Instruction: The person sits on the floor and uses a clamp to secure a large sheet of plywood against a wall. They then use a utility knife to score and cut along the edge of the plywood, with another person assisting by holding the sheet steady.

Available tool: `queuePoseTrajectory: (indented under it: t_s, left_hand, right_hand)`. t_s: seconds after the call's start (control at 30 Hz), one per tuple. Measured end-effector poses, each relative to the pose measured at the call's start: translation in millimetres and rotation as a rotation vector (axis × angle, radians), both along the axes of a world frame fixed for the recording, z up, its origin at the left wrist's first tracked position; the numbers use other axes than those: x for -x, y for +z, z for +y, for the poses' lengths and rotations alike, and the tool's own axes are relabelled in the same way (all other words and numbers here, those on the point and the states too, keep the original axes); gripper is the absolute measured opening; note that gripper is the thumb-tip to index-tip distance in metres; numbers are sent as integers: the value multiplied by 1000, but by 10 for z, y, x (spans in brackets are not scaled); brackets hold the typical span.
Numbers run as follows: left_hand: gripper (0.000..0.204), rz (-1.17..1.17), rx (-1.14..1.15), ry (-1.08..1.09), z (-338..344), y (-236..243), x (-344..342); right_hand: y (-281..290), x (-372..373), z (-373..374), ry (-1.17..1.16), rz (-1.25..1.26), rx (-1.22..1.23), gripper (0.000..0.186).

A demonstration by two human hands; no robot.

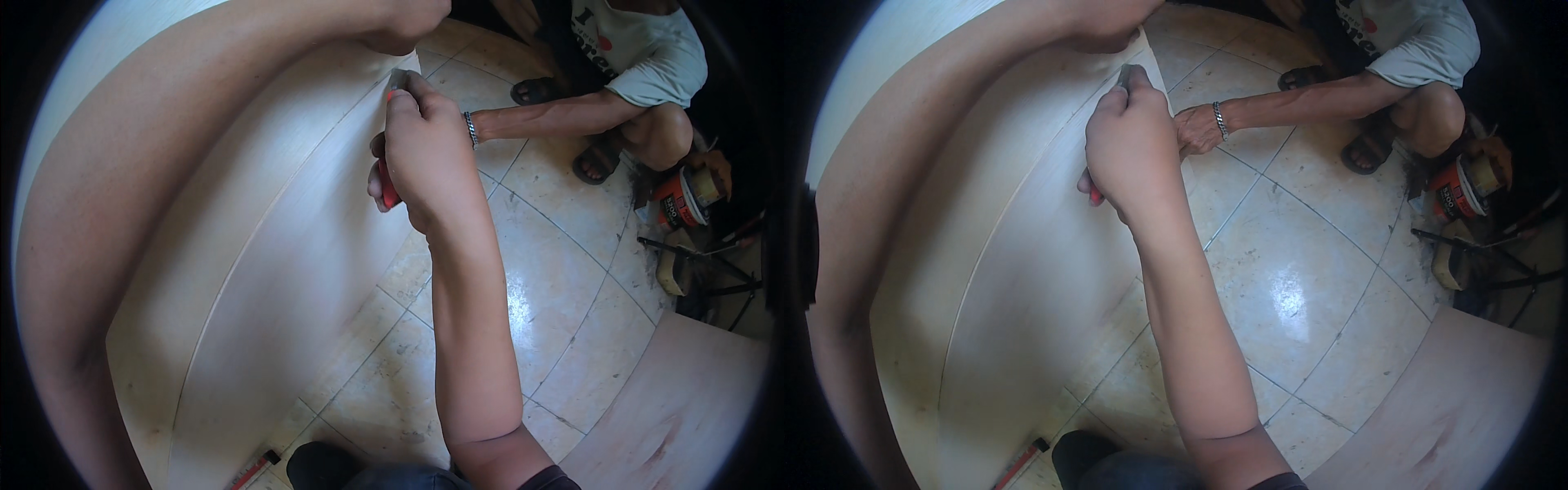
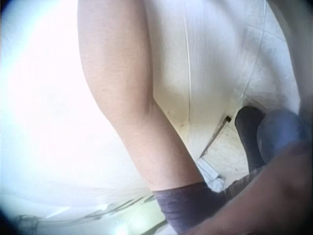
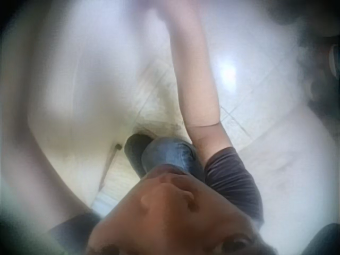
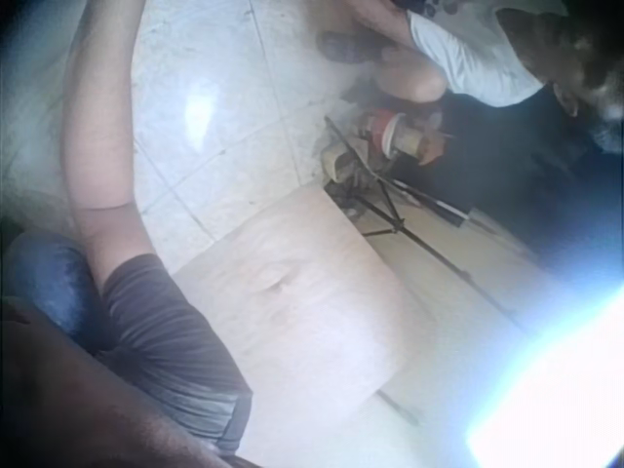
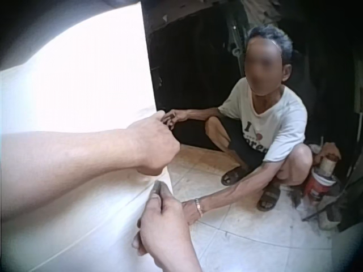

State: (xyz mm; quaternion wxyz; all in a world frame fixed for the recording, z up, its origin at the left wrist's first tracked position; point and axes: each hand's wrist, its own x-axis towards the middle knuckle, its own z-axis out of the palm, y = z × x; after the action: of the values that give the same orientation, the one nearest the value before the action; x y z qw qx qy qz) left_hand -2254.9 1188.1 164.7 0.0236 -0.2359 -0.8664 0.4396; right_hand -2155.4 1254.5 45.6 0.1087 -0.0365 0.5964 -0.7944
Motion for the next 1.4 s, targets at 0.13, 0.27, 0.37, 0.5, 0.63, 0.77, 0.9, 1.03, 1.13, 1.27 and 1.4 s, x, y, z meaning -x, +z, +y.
queuePoseTrajectory:
  t_s: [0.13, 0.27, 0.37, 0.5, 0.63, 0.77, 0.9, 1.03, 1.13, 1.27, 1.4]
  left_hand:
    - [26, -22, 37, -17, -23, -2, 34]
    - [26, -43, 72, -8, 8, 19, -7]
    - [25, -23, 11, -42, -26, -1, 18]
    - [24, -22, 23, -56, -81, -23, 47]
    - [24, -26, 43, -61, -68, 5, 34]
    - [24, -24, 5, -130, -94, 44, 11]
    - [25, -12, 21, -133, -118, 18, -49]
    - [26, -49, 69, -48, -42, 25, 3]
    - [26, -58, 71, -49, -35, 37, 2]
    - [28, -55, 15, -19, -2, 38, 3]
    - [30, -39, 24, -24, -55, -3, 24]
  right_hand:
    - [28, -94, -42, 3, 11, -65, 52]
    - [31, -155, -49, 22, -12, -54, 55]
    - [29, -205, -49, 47, -37, -36, 59]
    - [41, -254, -115, 54, -51, -30, 60]
    - [53, -316, -140, 40, -67, 24, 62]
    - [66, -393, -152, 44, -59, 6, 60]
    - [43, -499, -197, 62, -37, -86, 57]
    - [42, -527, -218, 61, -24, -111, 58]
    - [92, -548, -221, 55, -57, -103, 58]
    - [87, -587, -241, 47, -32, -67, 60]
    - [71, -700, -303, 69, -36, -53, 61]
